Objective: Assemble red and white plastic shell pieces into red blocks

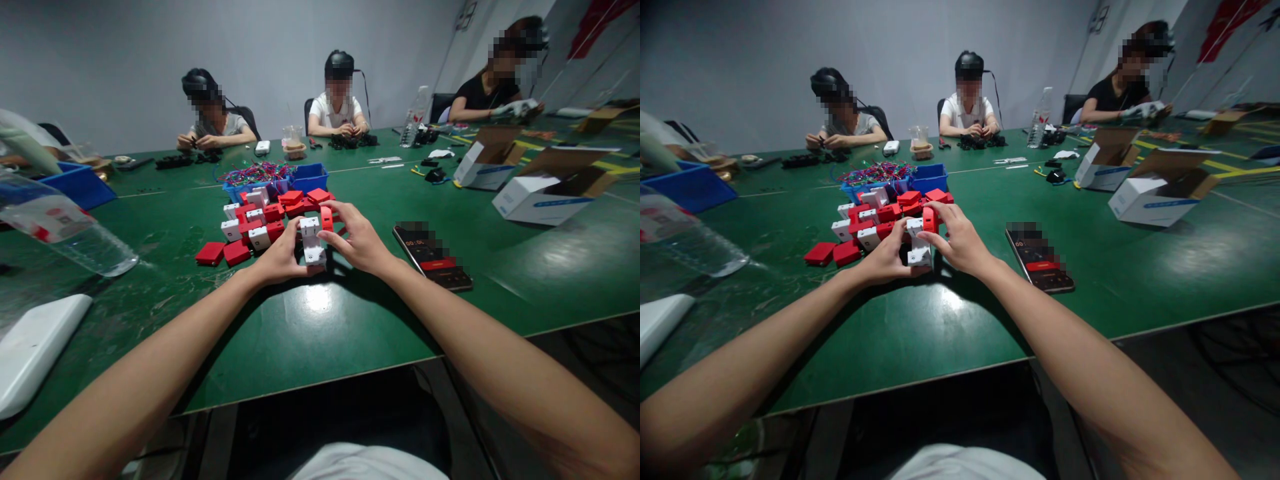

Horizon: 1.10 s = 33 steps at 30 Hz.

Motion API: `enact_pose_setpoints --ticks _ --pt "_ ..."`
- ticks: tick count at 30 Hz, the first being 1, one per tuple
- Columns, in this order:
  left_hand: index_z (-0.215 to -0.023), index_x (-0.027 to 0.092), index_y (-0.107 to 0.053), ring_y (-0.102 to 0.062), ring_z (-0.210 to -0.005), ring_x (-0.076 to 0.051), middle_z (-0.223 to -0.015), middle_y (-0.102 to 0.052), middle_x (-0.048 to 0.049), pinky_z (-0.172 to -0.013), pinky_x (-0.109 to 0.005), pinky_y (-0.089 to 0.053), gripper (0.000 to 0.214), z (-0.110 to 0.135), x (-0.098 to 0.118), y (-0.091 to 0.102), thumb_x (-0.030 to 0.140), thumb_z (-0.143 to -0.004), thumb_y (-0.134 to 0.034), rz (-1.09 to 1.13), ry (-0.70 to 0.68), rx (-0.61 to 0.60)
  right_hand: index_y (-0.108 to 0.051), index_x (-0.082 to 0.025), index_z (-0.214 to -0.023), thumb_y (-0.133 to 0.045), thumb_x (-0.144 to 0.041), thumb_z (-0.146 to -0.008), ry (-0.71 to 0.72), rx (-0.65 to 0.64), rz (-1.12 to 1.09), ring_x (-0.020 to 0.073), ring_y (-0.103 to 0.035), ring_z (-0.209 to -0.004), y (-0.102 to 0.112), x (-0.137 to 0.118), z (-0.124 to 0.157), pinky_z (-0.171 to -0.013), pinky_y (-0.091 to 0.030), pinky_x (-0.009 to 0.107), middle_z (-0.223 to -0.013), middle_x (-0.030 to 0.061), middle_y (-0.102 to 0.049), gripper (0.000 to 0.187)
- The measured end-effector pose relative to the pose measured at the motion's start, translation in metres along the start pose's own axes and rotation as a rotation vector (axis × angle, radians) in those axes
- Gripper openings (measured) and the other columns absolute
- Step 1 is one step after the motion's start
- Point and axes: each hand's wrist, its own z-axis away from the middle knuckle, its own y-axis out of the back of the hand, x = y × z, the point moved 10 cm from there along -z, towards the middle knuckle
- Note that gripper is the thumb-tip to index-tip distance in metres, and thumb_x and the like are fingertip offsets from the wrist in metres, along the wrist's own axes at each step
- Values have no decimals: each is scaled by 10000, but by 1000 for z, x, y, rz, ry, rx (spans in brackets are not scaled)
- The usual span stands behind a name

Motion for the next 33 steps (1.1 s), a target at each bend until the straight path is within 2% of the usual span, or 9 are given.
enact_pose_setpoints --ticks 3,6,10,16,20,23,26,33 --pt "-1405 183 -256 -538 -1273 -340 -1384 -482 -177 -1105 -507 -434 964 0 -1 0 452 -671 -820 -16 10 -1 -509 -218 -1299 -585 -432 -923 -22 0 -2 264 -608 -1113 -1 1 -1 -902 -524 417 -1257 136 -610 439" --pt "-1411 185 -252 -519 -1286 -350 -1390 -468 -178 -1111 -522 -422 985 0 -3 0 464 -660 -826 -24 20 -4 -509 -208 -1271 -570 -438 -924 -79 -8 -34 254 -620 -1077 -3 4 -1 -837 -547 385 -1222 136 -618 421" --pt "-1405 181 -244 -517 -1289 -349 -1388 -468 -183 -1115 -523 -417 986 0 -4 -1 471 -661 -822 -20 33 -18 -521 -205 -1222 -640 -364 -856 -89 -3 -34 230 -621 -1007 -2 3 -1 -719 -566 332 -1198 126 -602 416" --pt "-1385 158 -255 -531 -1271 -347 -1362 -479 -189 -1098 -500 -439 972 0 -3 -1 476 -660 -818 1 35 -19 -515 -213 -1151 -691 -251 -739 -116 35 -56 234 -633 -1025 2 5 -1 -698 -577 323 -1198 112 -608 450" --pt "-1404 193 -237 -535 -1265 -338 -1364 -482 -169 -1098 -506 -436 991 0 -4 -1 468 -654 -824 0 35 -16 -486 -228 -1158 -680 -232 -710 -168 46 -149 231 -642 -1030 1 13 -1 -777 -591 357 -1222 99 -607 488" --pt "-1410 193 -234 -540 -1256 -340 -1362 -484 -170 -1102 -513 -429 1007 1 -6 -1 476 -649 -829 0 43 -17 -477 -231 -1168 -635 -185 -711 -204 49 -188 219 -655 -993 -1 23 0 -880 -563 395 -1164 82 -632 486" --pt "-1399 188 -243 -549 -1240 -335 -1359 -483 -173 -1089 -508 -443 987 0 -6 -1 480 -655 -823 6 37 -19 -476 -226 -1186 -624 -181 -716 -208 38 -202 227 -650 -1007 -3 29 0 -911 -544 406 -1168 91 -635 495" --pt "-1395 166 -262 -548 -1239 -334 -1352 -486 -181 -1093 -501 -437 986 0 -6 -1 467 -644 -828 16 44 -18 -481 -223 -1190 -626 -163 -712 -180 41 -187 234 -628 -1097 -1 25 0 -983 -512 408 -1210 93 -618 503"
